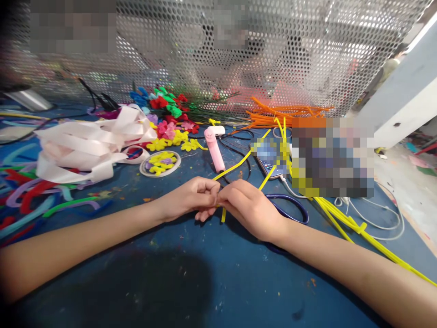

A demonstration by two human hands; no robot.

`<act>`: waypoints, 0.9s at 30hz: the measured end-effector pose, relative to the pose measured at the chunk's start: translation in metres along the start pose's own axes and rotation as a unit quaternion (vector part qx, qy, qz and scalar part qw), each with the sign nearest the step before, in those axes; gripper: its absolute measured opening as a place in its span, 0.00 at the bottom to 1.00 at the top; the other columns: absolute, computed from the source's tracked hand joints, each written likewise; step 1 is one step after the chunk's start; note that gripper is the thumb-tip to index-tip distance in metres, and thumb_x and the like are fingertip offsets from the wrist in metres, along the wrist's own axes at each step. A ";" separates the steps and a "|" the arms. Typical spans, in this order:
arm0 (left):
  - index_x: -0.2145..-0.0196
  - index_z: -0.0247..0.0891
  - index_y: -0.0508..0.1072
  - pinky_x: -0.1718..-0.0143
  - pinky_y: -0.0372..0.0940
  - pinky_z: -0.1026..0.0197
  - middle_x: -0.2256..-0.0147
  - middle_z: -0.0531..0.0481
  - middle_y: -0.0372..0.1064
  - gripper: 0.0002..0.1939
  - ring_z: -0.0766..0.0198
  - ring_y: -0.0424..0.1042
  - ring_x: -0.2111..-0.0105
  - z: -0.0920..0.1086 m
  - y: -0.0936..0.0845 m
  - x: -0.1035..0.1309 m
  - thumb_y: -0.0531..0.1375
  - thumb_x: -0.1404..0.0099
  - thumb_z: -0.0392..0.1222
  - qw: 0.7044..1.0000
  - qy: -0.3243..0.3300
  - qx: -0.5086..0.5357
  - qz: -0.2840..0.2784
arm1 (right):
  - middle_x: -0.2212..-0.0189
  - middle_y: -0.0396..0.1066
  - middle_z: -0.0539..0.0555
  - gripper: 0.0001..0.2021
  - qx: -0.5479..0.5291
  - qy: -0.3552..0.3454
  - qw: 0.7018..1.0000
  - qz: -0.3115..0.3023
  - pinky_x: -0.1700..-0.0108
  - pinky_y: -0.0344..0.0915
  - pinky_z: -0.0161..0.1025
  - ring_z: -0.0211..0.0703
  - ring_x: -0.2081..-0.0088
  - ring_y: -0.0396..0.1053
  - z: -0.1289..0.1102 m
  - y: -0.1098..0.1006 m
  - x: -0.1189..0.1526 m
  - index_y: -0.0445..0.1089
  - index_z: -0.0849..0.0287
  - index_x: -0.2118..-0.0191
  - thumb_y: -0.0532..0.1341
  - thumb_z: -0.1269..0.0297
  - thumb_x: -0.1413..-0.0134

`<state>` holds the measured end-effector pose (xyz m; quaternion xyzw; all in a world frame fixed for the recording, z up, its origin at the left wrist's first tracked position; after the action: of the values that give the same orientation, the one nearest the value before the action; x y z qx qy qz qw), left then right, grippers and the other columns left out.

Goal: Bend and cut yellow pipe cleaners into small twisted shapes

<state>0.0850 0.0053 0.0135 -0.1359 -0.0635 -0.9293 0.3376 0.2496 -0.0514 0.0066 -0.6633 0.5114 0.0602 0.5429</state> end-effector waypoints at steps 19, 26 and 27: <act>0.64 0.36 0.70 0.77 0.64 0.70 0.77 0.55 0.69 0.09 0.72 0.67 0.79 -0.016 -0.002 -0.004 0.64 0.44 0.37 0.977 0.164 0.110 0.076 | 0.77 0.67 0.47 0.10 -0.313 0.331 0.888 0.059 0.76 0.62 0.29 0.31 0.78 0.66 0.021 0.001 -0.003 0.67 0.60 0.66 0.58 0.58 0.44; 0.66 0.37 0.75 0.73 0.66 0.67 0.75 0.52 0.72 0.08 0.69 0.70 0.76 -0.019 -0.003 -0.001 0.65 0.46 0.39 0.973 0.208 0.054 0.088 | 0.79 0.66 0.46 0.13 -0.382 0.340 0.859 0.011 0.79 0.62 0.27 0.28 0.81 0.64 0.014 -0.001 -0.005 0.66 0.62 0.68 0.59 0.55 0.45; 0.65 0.37 0.75 0.73 0.66 0.66 0.75 0.52 0.72 0.09 0.68 0.70 0.76 -0.019 -0.003 -0.001 0.65 0.46 0.39 0.972 0.210 0.053 0.087 | 0.79 0.66 0.46 0.13 -0.385 0.340 0.858 0.012 0.79 0.62 0.27 0.28 0.82 0.64 0.013 -0.001 -0.005 0.66 0.62 0.68 0.59 0.55 0.45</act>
<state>0.0796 0.0043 -0.0050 0.0755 -0.0283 -0.8993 0.4298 0.2540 -0.0378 0.0051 -0.7922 0.6085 0.0294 0.0361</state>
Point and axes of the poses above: each hand's wrist, its own x-axis away from the middle knuckle, its own y-axis out of the palm, z = x × y, the point moved 1 cm from there along -x, towards the middle knuckle
